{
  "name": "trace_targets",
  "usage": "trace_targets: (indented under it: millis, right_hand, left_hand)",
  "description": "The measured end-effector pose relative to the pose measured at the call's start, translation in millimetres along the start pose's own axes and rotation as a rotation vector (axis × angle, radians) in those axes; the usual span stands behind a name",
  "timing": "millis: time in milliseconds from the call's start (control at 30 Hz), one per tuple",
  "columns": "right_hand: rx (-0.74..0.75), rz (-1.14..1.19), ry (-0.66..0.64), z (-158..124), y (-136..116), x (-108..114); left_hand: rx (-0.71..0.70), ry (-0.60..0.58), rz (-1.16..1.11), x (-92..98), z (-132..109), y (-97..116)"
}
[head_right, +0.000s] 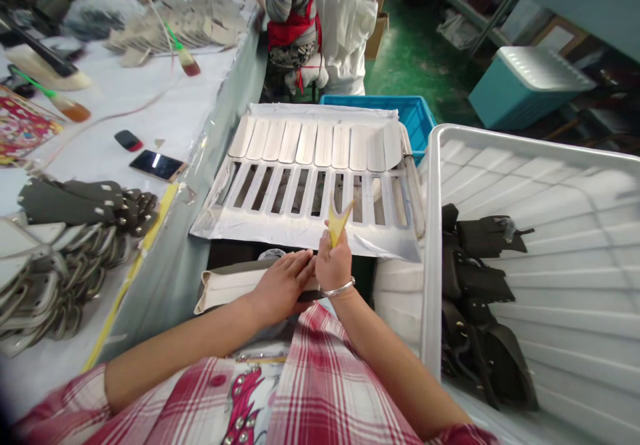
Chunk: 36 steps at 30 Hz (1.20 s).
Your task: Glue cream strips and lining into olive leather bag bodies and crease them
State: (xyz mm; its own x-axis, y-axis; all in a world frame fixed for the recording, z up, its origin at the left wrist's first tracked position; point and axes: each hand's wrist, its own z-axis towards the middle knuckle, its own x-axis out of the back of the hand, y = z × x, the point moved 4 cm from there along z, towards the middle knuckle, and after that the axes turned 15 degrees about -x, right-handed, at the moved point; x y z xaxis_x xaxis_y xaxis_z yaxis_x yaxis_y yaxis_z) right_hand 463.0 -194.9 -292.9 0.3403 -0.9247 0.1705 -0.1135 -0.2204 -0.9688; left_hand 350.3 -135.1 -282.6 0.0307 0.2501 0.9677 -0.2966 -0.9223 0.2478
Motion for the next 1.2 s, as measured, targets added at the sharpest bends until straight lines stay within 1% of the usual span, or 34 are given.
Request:
trace_targets:
  millis: [33,67,167,233,300,433,533,600,667,733,800,833,867,900,1000,1033,1100,1200]
  right_hand:
    - [-0.015,-0.002,-0.022,2,-1,-1]
    - [-0.066,0.057,-0.063,4,-2,-2]
    - [-0.242,0.372,-0.175,12,-3,-2]
    - [-0.275,0.536,-0.189,16,-5,-1]
    - [-0.277,0.603,-0.196,19,-6,-2]
    - [-0.291,0.607,-0.245,21,-2,-9]
    - [-0.219,0.524,-0.250,17,-1,-10]
    - [-0.127,0.375,-0.234,11,-2,-9]
    - [-0.015,0.163,-0.217,5,-4,-9]
    - [0.106,-0.038,-0.235,1,-7,-12]
    - [0.202,-0.149,-0.270,-1,-10,-15]
    - [0.221,-0.159,-0.285,0,-11,-16]
    - [0.207,-0.137,-0.294,1,-13,-15]
    - [0.162,-0.083,-0.302,2,-14,-14]
    - [-0.041,0.217,-0.314,-2,-15,-1]
    - [-0.093,0.328,-0.308,-8,-15,5]
    - [-0.147,0.494,-0.265,-22,-15,16]
    - [-0.193,0.582,-0.206,-45,-8,22]
  left_hand:
    - [0.005,-0.008,0.005,0.5,0,0]
    - [0.012,-0.013,0.008,0.9,0,1]
    - [0.031,-0.008,0.020,0.5,0,1]
    - [0.038,0.001,0.022,-1.1,0,1]
    - [0.042,0.005,0.015,-2.9,0,0]
    - [0.059,0.010,-0.012,-4.8,0,-2]
    - [0.048,0.019,-0.025,-5.8,-1,-2]
    - [0.039,0.024,-0.036,-6.3,-1,-2]
    - [0.031,0.025,-0.048,-6.0,0,-3]
    - [0.020,0.025,-0.053,-4.2,2,-3]
    - [0.011,0.023,-0.050,-1.6,4,-3]
    - [0.008,0.020,-0.047,-0.4,5,-2]
    - [0.007,0.017,-0.044,0.5,5,-1]
    - [0.007,0.014,-0.041,1.1,5,0]
    - [0.026,0.024,-0.030,1.1,2,3]
    - [0.039,0.028,-0.028,0.6,1,3]
    - [0.063,0.032,-0.029,-0.6,-1,4]
    - [0.076,0.037,-0.033,-0.9,-4,4]
